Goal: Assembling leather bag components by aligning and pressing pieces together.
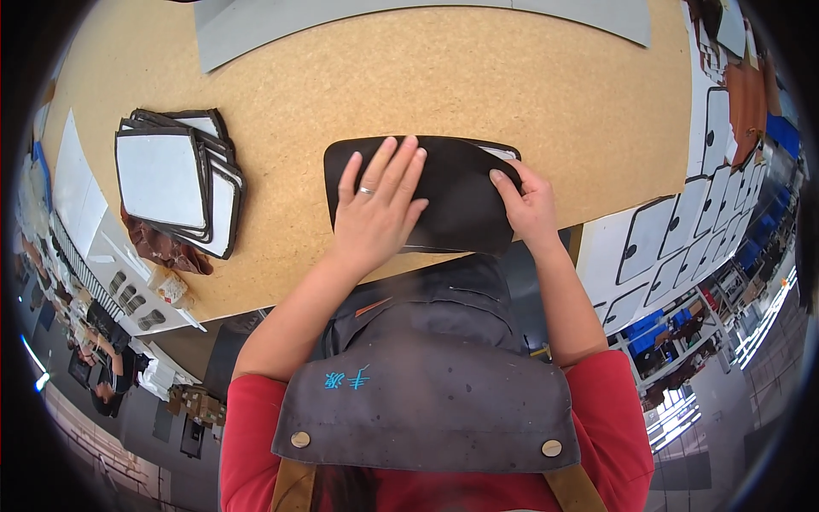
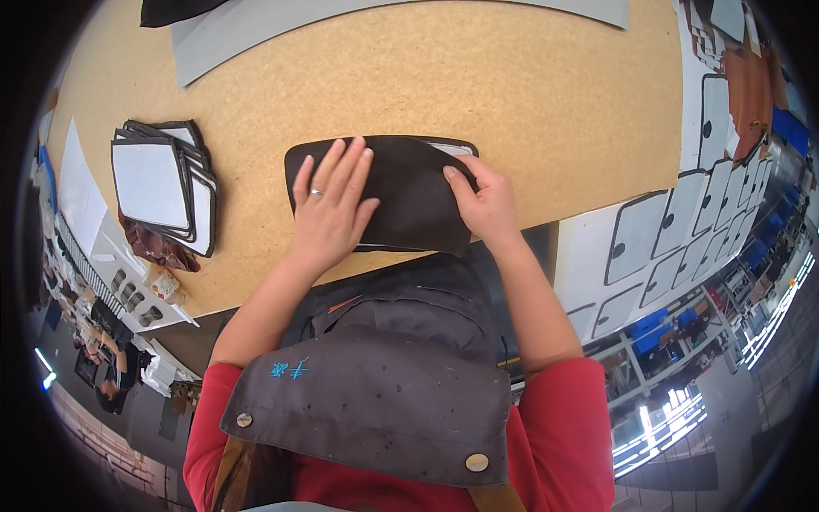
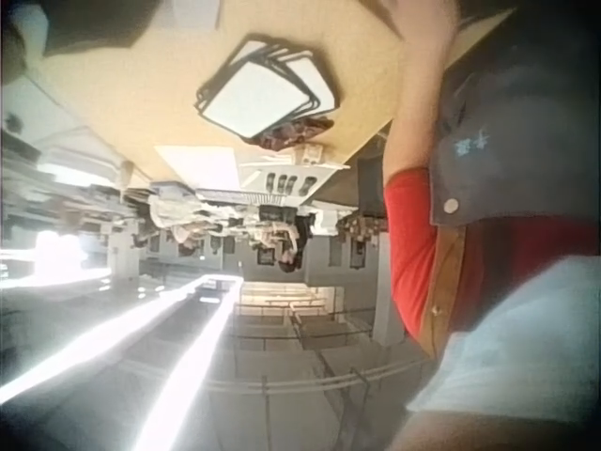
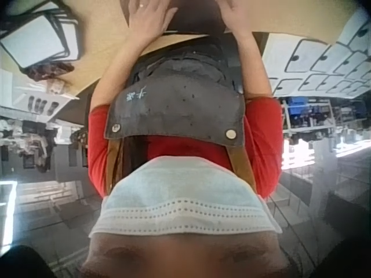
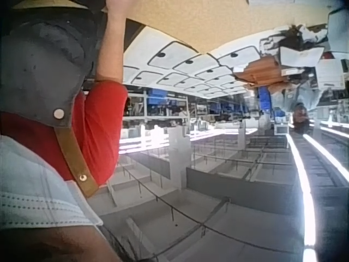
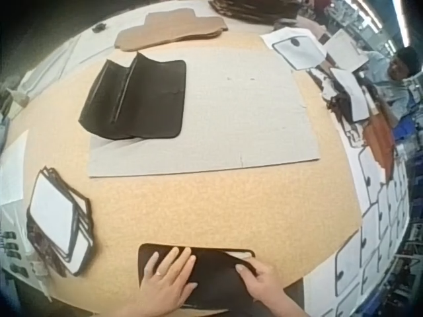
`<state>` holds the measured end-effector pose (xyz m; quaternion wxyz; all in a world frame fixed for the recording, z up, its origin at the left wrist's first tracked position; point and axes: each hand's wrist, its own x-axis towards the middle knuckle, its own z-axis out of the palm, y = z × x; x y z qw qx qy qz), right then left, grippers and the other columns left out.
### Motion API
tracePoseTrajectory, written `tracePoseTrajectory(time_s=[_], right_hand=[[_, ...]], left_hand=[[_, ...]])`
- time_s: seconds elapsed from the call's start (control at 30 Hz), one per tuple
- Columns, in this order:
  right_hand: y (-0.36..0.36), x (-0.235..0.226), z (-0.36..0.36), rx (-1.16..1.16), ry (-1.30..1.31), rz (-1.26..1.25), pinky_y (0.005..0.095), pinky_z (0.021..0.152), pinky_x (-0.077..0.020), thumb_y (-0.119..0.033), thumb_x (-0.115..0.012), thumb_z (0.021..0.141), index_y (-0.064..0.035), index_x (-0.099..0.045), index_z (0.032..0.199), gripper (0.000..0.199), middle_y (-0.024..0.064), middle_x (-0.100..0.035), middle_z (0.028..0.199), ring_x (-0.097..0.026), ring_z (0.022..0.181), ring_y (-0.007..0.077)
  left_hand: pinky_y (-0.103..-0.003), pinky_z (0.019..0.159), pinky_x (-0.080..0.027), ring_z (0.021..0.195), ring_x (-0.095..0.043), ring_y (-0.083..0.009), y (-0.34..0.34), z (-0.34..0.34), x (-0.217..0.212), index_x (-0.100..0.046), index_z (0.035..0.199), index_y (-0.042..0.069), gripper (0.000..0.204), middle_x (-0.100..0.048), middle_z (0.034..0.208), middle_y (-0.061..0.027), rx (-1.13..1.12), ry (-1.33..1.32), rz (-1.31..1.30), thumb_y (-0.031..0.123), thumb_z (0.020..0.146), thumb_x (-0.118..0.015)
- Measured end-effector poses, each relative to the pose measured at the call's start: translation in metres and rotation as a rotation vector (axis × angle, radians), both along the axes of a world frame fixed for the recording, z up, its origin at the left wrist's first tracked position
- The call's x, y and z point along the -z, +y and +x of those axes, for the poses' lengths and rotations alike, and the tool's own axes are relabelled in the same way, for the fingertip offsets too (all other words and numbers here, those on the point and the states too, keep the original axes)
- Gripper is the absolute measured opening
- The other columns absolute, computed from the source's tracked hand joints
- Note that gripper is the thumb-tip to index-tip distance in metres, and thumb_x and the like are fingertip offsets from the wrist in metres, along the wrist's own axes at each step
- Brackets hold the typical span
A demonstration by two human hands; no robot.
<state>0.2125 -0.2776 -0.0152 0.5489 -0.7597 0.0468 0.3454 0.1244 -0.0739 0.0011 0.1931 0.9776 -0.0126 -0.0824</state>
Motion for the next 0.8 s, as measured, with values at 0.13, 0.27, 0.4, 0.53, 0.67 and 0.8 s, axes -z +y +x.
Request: tracePoseTrajectory(time_s=[0.13,0.27,0.4,0.53,0.67,0.8], right_hand=[[0.002,-0.006,0.002,-0.038,-0.046,-0.028,0.0218,0.065,-0.0463,-0.009,-0.059,0.087,0.0042,-0.062,0.099,0.018,0.0055,-0.065,0.081,-0.057,0.073,0.0079],[0.004,-0.005,0.002,0.011,-0.022,-0.047,0.0226,0.065,-0.0471,-0.010,-0.059,0.087,0.0042,-0.062,0.100,0.019,0.0057,-0.065,0.082,-0.057,0.073,0.0082],[0.006,-0.003,0.002,0.022,0.019,-0.031,0.0241,0.065,-0.0481,-0.011,-0.058,0.088,0.0040,-0.062,0.101,0.020,0.0067,-0.066,0.082,-0.058,0.073,0.0088],[0.006,-0.005,0.003,-0.001,0.004,-0.036,0.0245,0.063,-0.0484,-0.012,-0.057,0.088,0.0037,-0.062,0.100,0.020,0.0075,-0.066,0.083,-0.059,0.074,0.0093],[-0.001,-0.002,0.004,-0.040,-0.010,-0.060,0.0233,0.062,-0.0485,-0.013,-0.059,0.088,0.0043,-0.061,0.104,0.024,0.0081,-0.067,0.083,-0.061,0.072,0.0106],[-0.016,-0.019,0.024,-0.010,0.368,0.090,0.0229,0.061,-0.0495,-0.016,-0.062,0.087,0.0040,-0.056,0.111,0.032,0.0082,-0.066,0.081,-0.061,0.068,0.0104]], left_hand=[[-0.040,0.110,-0.017,0.133,-0.030,-0.0193,0.005,-0.002,0.020,-0.043,0.134,0.010,0.058,-0.038,0.141,-0.0013,0.055,-0.014,0.029,0.029,0.082,-0.060],[-0.040,0.110,-0.017,0.131,-0.033,-0.0202,-0.002,0.003,0.015,-0.044,0.133,0.010,0.056,-0.038,0.141,-0.0019,0.002,0.022,-0.011,0.028,0.083,-0.060],[-0.040,0.109,-0.018,0.131,-0.034,-0.0200,-0.008,0.009,0.009,-0.044,0.133,0.009,0.057,-0.039,0.141,-0.0022,-0.024,0.038,-0.062,0.027,0.082,-0.061],[-0.039,0.110,-0.020,0.131,-0.034,-0.0145,-0.017,0.015,0.015,-0.047,0.131,0.013,0.055,-0.038,0.142,0.0002,0.191,-0.022,0.011,0.030,0.080,-0.062],[-0.038,0.109,-0.021,0.130,-0.035,-0.0150,-0.019,0.017,0.019,-0.048,0.131,0.013,0.054,-0.041,0.140,0.0005,0.179,-0.031,-0.035,0.026,0.080,-0.062],[-0.038,0.109,-0.021,0.129,-0.036,-0.0158,-0.016,0.013,0.023,-0.048,0.131,0.013,0.051,-0.043,0.138,0.0003,0.153,-0.034,-0.057,0.023,0.081,-0.061]])
